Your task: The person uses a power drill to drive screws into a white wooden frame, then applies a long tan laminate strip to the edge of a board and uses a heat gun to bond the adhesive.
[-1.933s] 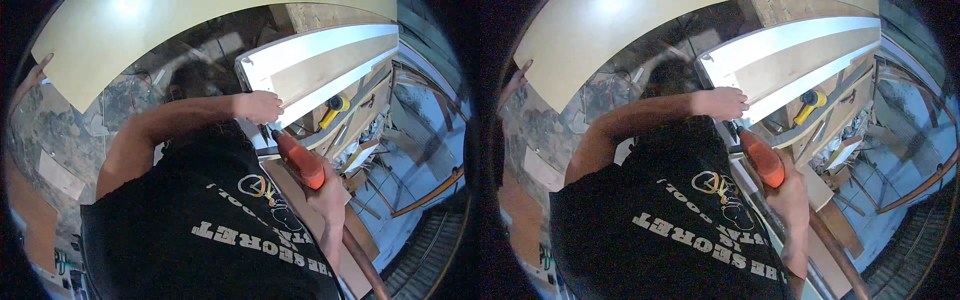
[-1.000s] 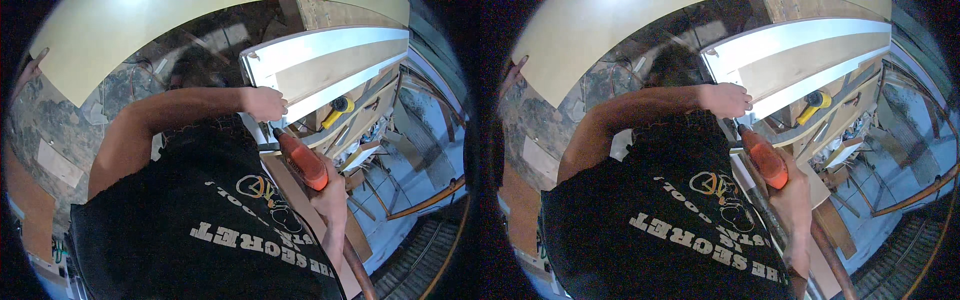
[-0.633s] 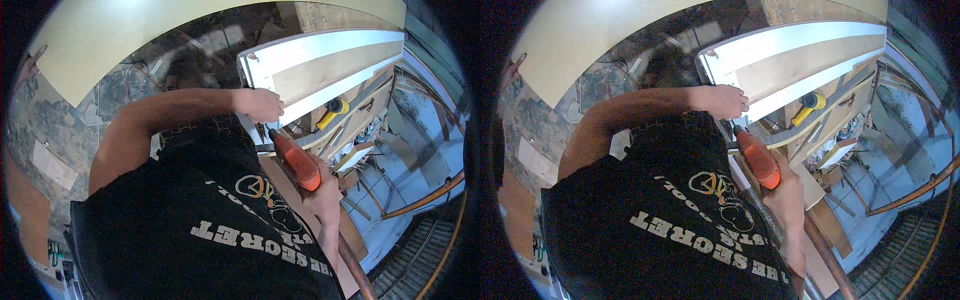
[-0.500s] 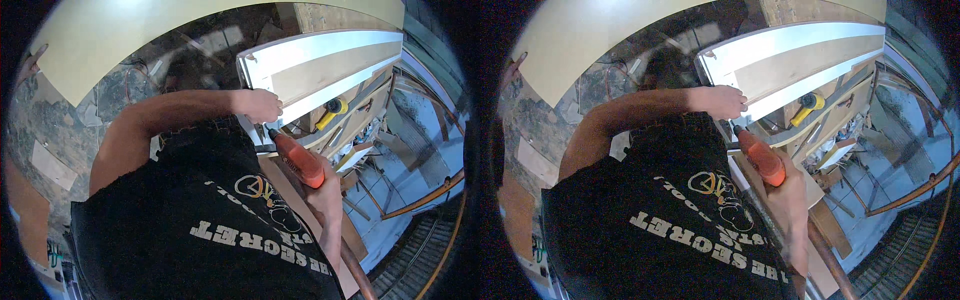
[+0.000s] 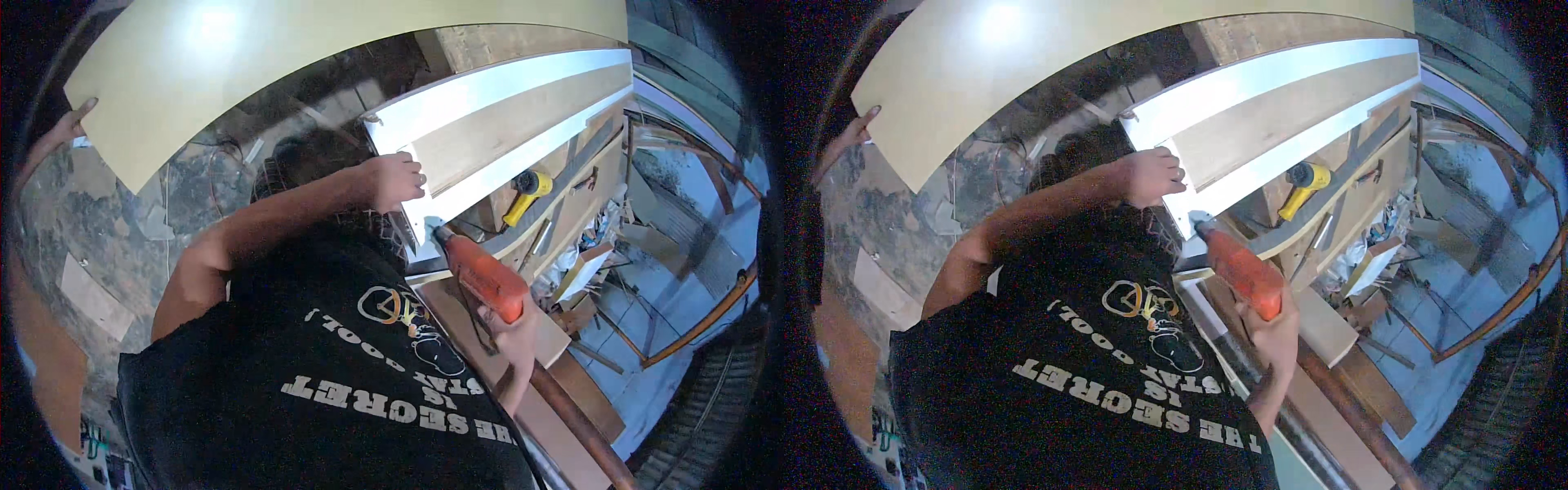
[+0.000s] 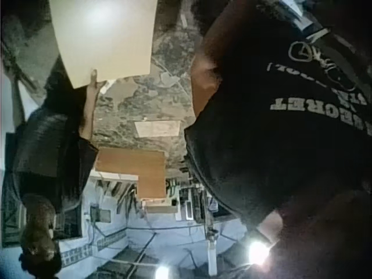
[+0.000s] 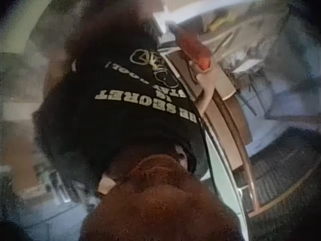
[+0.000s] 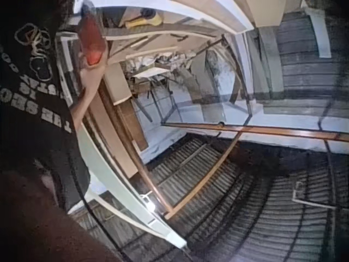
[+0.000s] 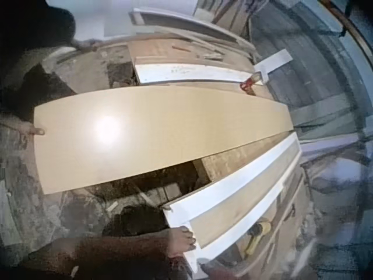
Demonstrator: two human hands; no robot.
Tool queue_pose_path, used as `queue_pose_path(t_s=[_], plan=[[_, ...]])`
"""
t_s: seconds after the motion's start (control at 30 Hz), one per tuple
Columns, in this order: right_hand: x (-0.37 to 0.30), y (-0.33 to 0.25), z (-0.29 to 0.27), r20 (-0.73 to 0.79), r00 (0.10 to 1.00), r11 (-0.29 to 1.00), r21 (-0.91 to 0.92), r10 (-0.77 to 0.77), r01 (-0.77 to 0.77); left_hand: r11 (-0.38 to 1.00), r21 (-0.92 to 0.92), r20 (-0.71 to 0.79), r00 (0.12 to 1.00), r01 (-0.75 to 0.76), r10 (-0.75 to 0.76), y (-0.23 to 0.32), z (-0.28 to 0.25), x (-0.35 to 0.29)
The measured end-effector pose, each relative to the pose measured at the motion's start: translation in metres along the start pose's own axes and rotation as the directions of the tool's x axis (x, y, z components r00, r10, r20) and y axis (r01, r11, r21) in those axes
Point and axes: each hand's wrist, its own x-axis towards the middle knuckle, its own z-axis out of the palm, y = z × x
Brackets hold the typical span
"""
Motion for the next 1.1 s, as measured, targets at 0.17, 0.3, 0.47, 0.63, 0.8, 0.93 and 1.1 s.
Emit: queue_pose_path(t_s=[0.17,0.3,0.47,0.63,0.8,0.93,1.1], plan=[[-0.027,0.049,0.028,-0.279,0.928,0.890,0.444,0.247,-0.104,0.997,0.063,-0.195,0.980,0.047,-0.034,-0.005,-0.035,-0.006],[-0.015,0.128,0.057,-0.513,0.849,0.868,0.472,0.128,0.155,0.956,0.170,0.236,0.932,0.239,-0.275,0.003,-0.048,0.007],[-0.020,0.158,0.087,-0.467,0.820,0.655,0.739,0.331,0.156,0.969,0.063,0.303,0.921,0.239,-0.247,-0.004,-0.056,0.004],[-0.022,0.208,0.150,-0.345,0.795,0.459,0.883,0.499,0.095,0.963,-0.007,0.327,0.911,0.269,-0.252,-0.015,-0.077,0.032],[-0.018,0.213,0.231,-0.325,0.721,0.264,0.943,0.612,0.201,0.862,0.103,-0.064,0.868,0.496,-0.492,-0.092,-0.122,0.108],[-0.022,0.123,0.213,-0.187,0.661,0.198,0.978,0.726,0.059,0.778,0.211,-0.157,0.806,0.592,-0.570,-0.178,-0.131,0.173],[-0.022,0.079,0.255,-0.154,0.540,0.135,0.988,0.827,0.075,0.724,0.610,-0.077,0.934,0.321,-0.350,-0.259,-0.147,0.230]])
